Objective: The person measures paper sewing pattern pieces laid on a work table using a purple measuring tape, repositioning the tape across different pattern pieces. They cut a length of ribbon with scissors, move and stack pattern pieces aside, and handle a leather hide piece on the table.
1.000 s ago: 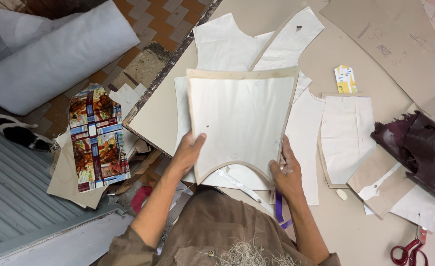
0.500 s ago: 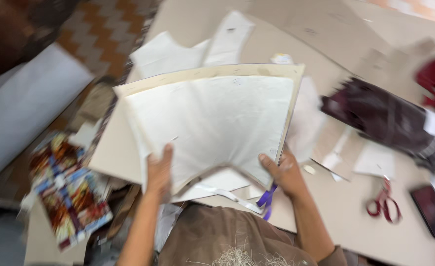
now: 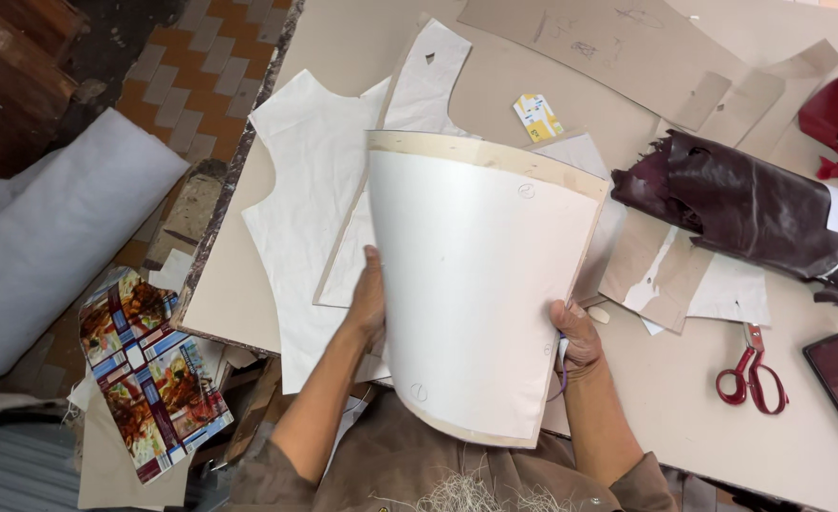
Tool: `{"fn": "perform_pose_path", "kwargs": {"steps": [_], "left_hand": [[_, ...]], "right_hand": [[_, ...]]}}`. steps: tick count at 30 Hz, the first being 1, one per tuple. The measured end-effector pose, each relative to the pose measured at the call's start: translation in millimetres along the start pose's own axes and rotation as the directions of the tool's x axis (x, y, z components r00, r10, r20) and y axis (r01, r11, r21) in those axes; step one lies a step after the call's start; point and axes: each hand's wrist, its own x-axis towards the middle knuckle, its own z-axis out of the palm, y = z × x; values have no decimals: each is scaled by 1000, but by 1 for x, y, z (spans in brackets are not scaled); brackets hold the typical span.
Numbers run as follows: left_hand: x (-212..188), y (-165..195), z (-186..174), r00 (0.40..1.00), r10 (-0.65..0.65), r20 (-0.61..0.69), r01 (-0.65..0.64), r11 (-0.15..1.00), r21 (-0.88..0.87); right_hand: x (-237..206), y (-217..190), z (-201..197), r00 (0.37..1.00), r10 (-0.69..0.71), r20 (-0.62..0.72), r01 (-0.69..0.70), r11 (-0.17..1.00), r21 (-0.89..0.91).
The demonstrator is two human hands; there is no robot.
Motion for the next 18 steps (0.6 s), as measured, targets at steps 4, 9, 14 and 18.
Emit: {"fn": "perform_pose_path", "kwargs": {"steps": [4,9,14,18], "left_hand": [[9,-1,-3,994,93,-59,-101,984,-150],[4,-10,-64,948,274,-159,-289,954,-80],[-6,-27,-87,942,254,-218,-264,964,-16],[-16,-37,-101,941,192,-277,-220,973,-72]], "right_hand": [[2,-21,8,990,-68,-120,47,985,-168],[13,-51,9,940,-84,-331,-173,719,-674],[33,-25,0,897,-16,-443,-345,602,-720],[37,-15,-8,901,71,-427,-404,495,-769]]}}
